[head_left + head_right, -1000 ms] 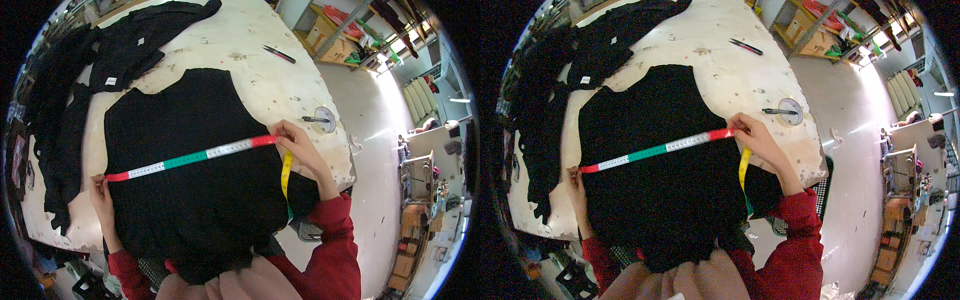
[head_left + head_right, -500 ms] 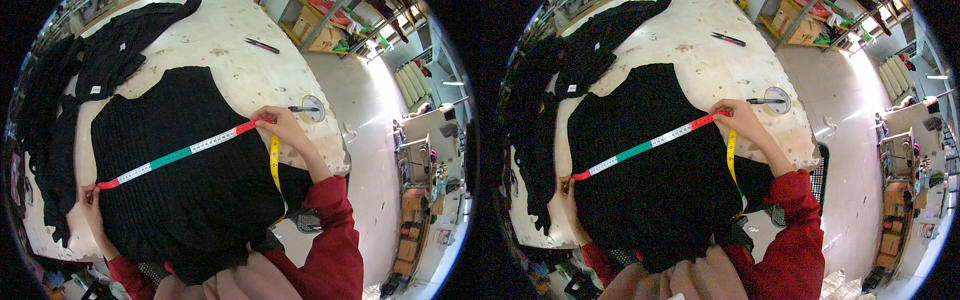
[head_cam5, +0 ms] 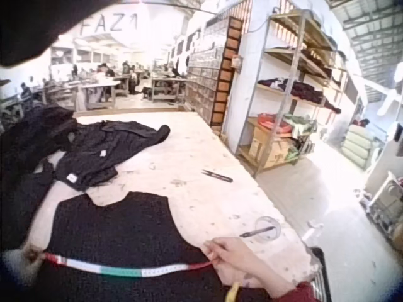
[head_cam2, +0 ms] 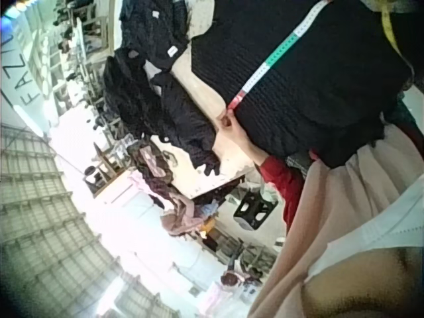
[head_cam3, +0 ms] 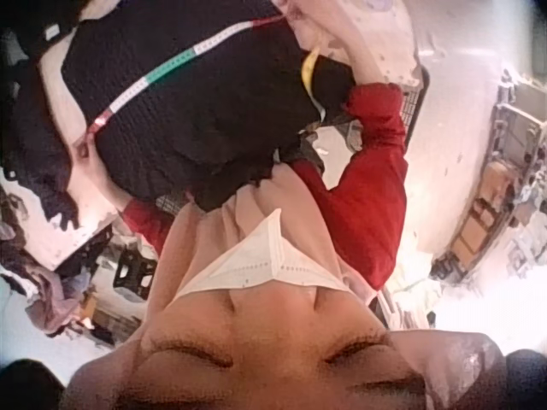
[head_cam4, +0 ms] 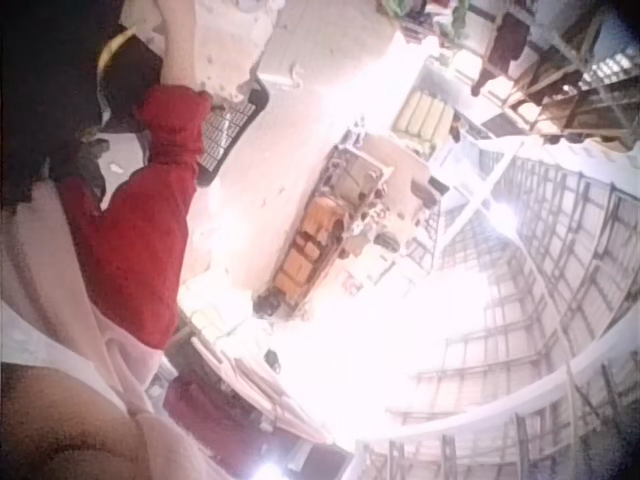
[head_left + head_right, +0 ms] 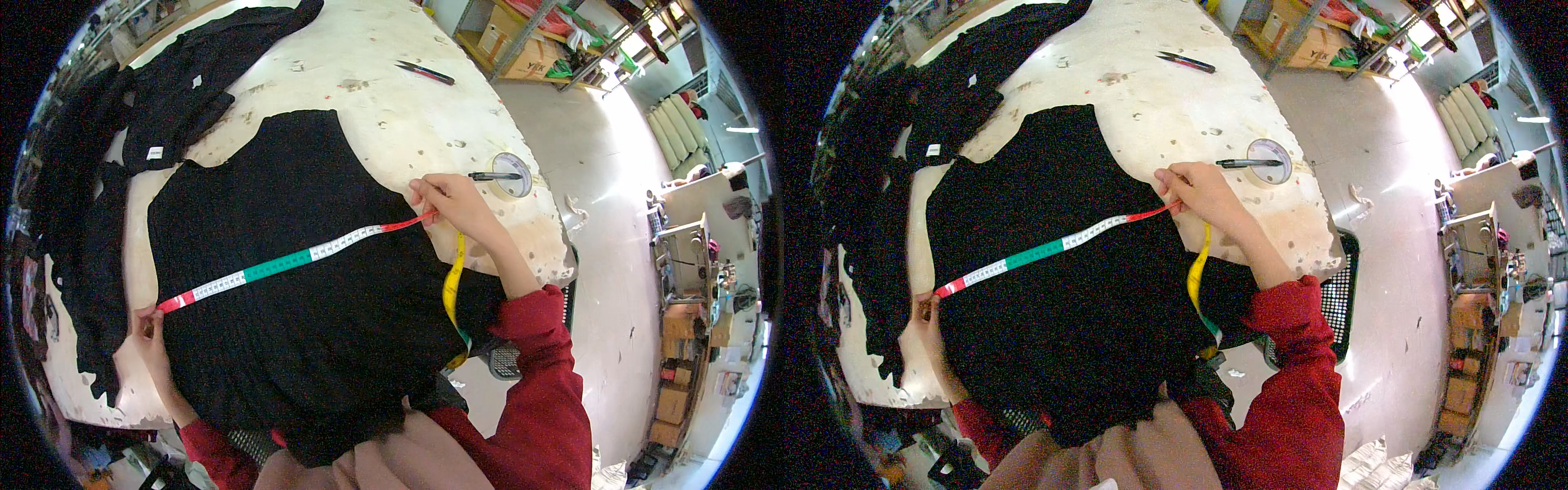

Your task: The person lays a black garment flat on a table, measures it with a measuring tape, applies pieces of tape to mark specific points, and uses a pen to mark the garment. The person handles the garment, tape, measuring tape, and pen throughout the process.

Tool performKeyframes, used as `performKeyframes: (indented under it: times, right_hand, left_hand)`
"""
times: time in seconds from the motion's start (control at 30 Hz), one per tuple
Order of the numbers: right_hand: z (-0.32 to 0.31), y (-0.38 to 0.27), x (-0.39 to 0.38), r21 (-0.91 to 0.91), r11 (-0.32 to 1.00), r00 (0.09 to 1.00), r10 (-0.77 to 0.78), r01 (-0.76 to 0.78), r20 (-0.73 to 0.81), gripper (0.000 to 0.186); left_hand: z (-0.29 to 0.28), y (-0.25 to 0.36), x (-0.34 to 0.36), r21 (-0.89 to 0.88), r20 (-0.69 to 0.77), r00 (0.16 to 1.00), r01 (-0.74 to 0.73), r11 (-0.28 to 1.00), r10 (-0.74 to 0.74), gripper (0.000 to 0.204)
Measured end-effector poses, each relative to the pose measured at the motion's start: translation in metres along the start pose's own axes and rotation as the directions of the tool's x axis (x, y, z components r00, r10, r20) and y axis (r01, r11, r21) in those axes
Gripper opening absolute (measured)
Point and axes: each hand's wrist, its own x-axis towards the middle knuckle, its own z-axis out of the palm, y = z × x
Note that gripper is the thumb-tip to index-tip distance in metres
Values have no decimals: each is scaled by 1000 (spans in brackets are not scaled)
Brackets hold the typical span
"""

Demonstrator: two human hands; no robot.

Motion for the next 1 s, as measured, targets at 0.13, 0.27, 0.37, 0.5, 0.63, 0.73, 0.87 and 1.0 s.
performKeyframes:
  times: [0.13, 0.27, 0.37, 0.5, 0.63, 0.73, 0.87, 1.0]
  right_hand:
    - [9, -33, -11, -79, 986, 990, 144, -144, -12, 27]
    - [33, -5, -8, -116, 987, 972, -132, 111, -195, 25]
    - [41, -14, -13, -39, 987, 955, -160, 155, -248, 22]
    - [46, -15, -16, -44, 984, 936, -177, 172, -303, 21]
    - [48, -10, -15, -77, 983, 929, -180, 164, -323, 21]
    - [48, -12, -16, -74, 987, 932, -159, 143, -326, 18]
    - [43, -5, -13, -316, 943, 927, -209, 107, -310, 25]
    - [47, -21, -9, -675, 735, 972, -109, -60, -206, 39]
  left_hand:
    - [2, 4, -2, -3, 0, 1000, -25, 1000, 25, 16]
    - [7, 6, -2, -12, -18, 999, -29, 1000, 29, 15]
    - [3, 5, -4, -25, 9, 1000, -23, 999, 23, 14]
    - [6, 6, -4, -40, 6, 999, -44, 998, 44, 14]
    - [7, 2, -3, -45, 4, 999, -52, 998, 52, 14]
    - [7, 4, -2, -43, 5, 998, -70, 997, 70, 13]
    - [0, -5, -3, 92, -44, 998, -50, 995, 54, 14]
    - [18, 33, -8, 436, -135, 983, -52, 899, 122, 13]
